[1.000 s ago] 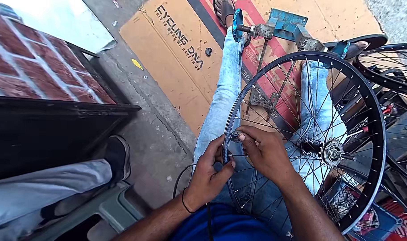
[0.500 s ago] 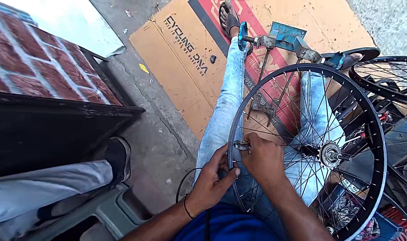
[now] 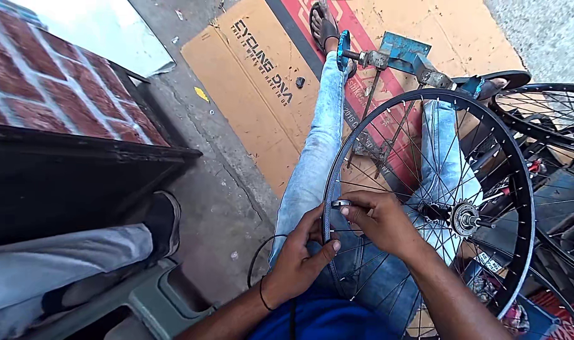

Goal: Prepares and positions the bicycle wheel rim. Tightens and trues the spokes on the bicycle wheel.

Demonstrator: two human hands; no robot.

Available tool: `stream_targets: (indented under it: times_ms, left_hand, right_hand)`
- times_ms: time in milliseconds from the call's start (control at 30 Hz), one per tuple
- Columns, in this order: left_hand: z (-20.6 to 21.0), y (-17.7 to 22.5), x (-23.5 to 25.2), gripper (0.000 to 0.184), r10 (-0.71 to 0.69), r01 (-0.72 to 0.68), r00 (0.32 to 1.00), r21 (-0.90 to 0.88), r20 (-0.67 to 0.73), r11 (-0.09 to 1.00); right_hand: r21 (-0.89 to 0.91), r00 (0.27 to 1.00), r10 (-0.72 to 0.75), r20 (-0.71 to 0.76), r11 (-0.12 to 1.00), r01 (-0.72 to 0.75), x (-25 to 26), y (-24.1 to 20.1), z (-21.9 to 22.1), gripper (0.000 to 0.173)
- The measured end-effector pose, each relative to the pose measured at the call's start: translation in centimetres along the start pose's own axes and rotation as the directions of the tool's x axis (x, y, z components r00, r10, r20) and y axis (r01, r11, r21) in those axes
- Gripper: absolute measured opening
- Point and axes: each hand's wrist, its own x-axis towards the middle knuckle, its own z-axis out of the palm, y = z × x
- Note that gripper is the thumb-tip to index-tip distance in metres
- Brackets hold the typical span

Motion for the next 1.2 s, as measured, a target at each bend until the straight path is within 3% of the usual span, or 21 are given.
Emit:
stream_targets:
  times_ms: [133,233,333,467,567,667,833,1067,1200]
  left_hand:
    - [-0.8,1.8,3.2,0.039,-0.088,0.091,0.991,0.026,-0.102,0.996]
    - [-0.7,2.4,5.4,0.06,-0.158,0.164,0.986,0.161,-0.047,0.973]
    - [-1.2,2.1,5.5,0.062,-0.123,0.113,0.992,0.306,0.013,0.945]
    - [-2.1,2.4,5.1,0.063,-0.042,0.027,0.999,0.366,0.033,0.93]
    - [-2.0,2.2,4.8,0.062,-0.019,0.008,0.999,0.318,0.033,0.948]
    - [-1.6,2.2,4.5,0.063,-0.022,0.017,1.0,0.291,0.016,0.957]
    - [-1.4,1.6,2.8,0.065,-0.026,0.021,1.0,0.261,0.015,0.965]
    - [-1.0,0.5,1.6,0.064,-0.028,0.029,1.0,0.098,-0.008,0.995]
    - [-1.1,0.3,1.4,0.065,-0.017,0.017,1.0,0.074,0.0,0.997]
  right_hand:
    - [-0.345,0.966,-0.235,-0.104,0.92,0.186,0.2,0.3,1.2,0.024]
    - [-0.566,0.943,-0.31,-0.123,0.802,0.19,0.2,0.6,1.4,0.023]
    - [-0.654,0.95,-0.297,-0.098,0.739,0.164,0.2,0.7,0.0,0.021]
    - [-0.606,0.836,-0.466,-0.288,0.765,0.218,-2.1,0.6,-0.2,0.021]
    - [-0.651,0.754,-0.507,-0.417,0.746,0.142,-2.9,0.2,0.0,0.019]
    - [-0.726,0.831,-0.452,-0.324,0.682,0.088,-2.2,0.9,-0.3,0.021]
    - [-0.65,0.886,-0.431,-0.169,0.725,0.228,-1.1,0.4,0.0,0.023]
    - [-0.412,0.951,-0.175,-0.255,0.909,0.057,0.2,-1.6,1.8,0.028]
    - [-0.299,0.953,-0.214,-0.215,0.943,0.144,-0.8,-1.0,1.4,0.023]
